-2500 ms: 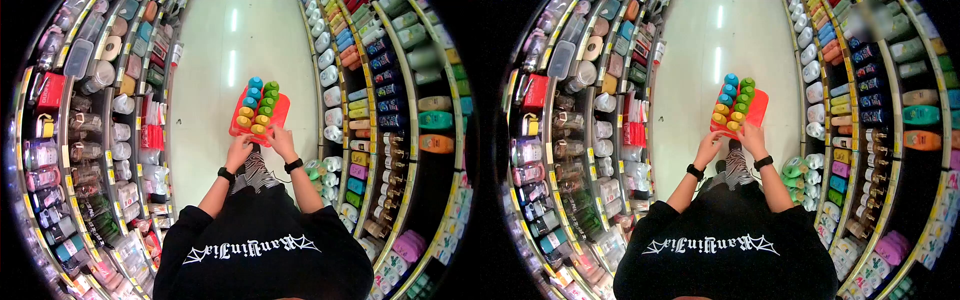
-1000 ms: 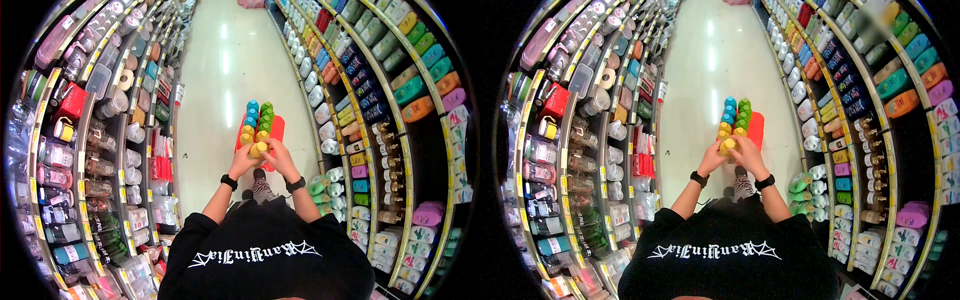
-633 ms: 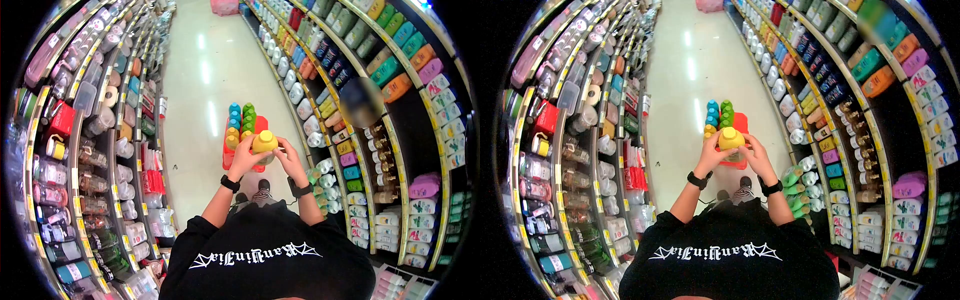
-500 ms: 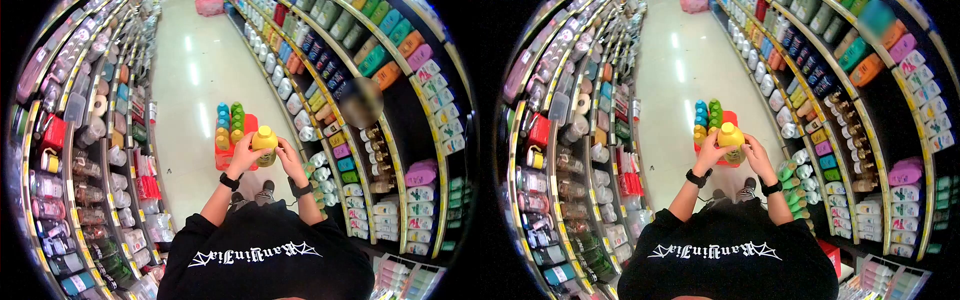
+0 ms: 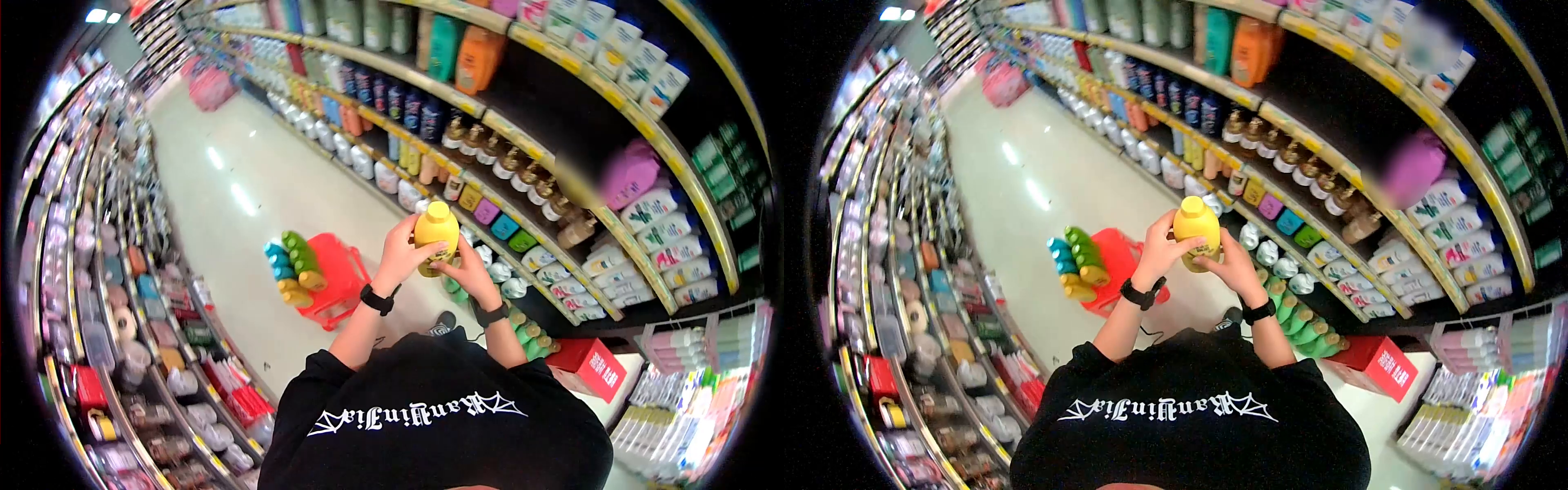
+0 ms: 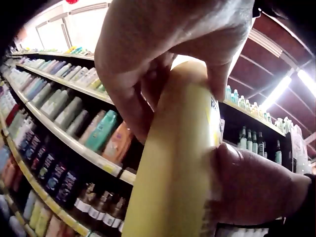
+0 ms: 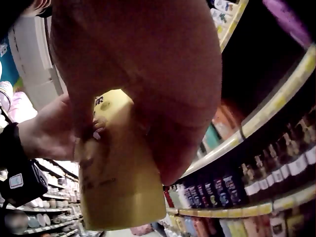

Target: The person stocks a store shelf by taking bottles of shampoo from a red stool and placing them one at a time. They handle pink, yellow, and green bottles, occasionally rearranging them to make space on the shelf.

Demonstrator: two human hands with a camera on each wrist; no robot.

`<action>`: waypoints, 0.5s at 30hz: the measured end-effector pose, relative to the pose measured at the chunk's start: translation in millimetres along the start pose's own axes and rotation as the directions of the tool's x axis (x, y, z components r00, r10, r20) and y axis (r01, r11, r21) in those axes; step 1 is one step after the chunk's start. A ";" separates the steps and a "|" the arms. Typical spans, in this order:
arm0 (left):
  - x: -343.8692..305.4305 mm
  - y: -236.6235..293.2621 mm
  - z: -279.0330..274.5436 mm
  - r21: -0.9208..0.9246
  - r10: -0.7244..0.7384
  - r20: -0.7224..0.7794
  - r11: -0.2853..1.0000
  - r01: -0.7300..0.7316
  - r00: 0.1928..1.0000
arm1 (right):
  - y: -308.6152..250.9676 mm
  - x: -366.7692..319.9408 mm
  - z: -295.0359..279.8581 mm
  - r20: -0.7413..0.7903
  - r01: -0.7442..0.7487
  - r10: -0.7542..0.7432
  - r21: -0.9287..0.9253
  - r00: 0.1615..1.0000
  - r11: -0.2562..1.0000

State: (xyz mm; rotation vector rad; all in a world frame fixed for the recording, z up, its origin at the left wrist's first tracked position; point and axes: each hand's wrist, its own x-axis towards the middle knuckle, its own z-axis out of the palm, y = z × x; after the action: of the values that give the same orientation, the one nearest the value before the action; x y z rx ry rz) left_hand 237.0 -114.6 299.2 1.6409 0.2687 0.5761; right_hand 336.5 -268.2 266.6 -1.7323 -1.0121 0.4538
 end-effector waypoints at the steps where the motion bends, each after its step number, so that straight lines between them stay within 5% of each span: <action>1: 13.4 -0.4 15.9 0.011 0.032 0.021 0.999 -0.032 0.999 | -0.7 0.0 -16.5 -0.058 -0.006 0.004 -0.027 0.998 1.000; 6: 76.4 10.3 99.2 0.077 0.163 0.169 0.981 -0.178 0.972 | 31.6 -2.1 -99.3 -0.260 -0.031 -0.013 -0.167 0.966 0.986; 15: 135.6 28.3 233.2 0.046 0.176 0.400 0.976 -0.211 0.900 | 63.6 -21.5 -217.9 -0.486 -0.134 -0.005 -0.251 0.874 0.959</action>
State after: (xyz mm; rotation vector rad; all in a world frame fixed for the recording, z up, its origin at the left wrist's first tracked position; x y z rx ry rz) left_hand 466.8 -252.3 341.5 1.8408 -0.1718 0.3718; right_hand 504.6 -420.1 291.9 -1.9996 -0.6731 -0.0974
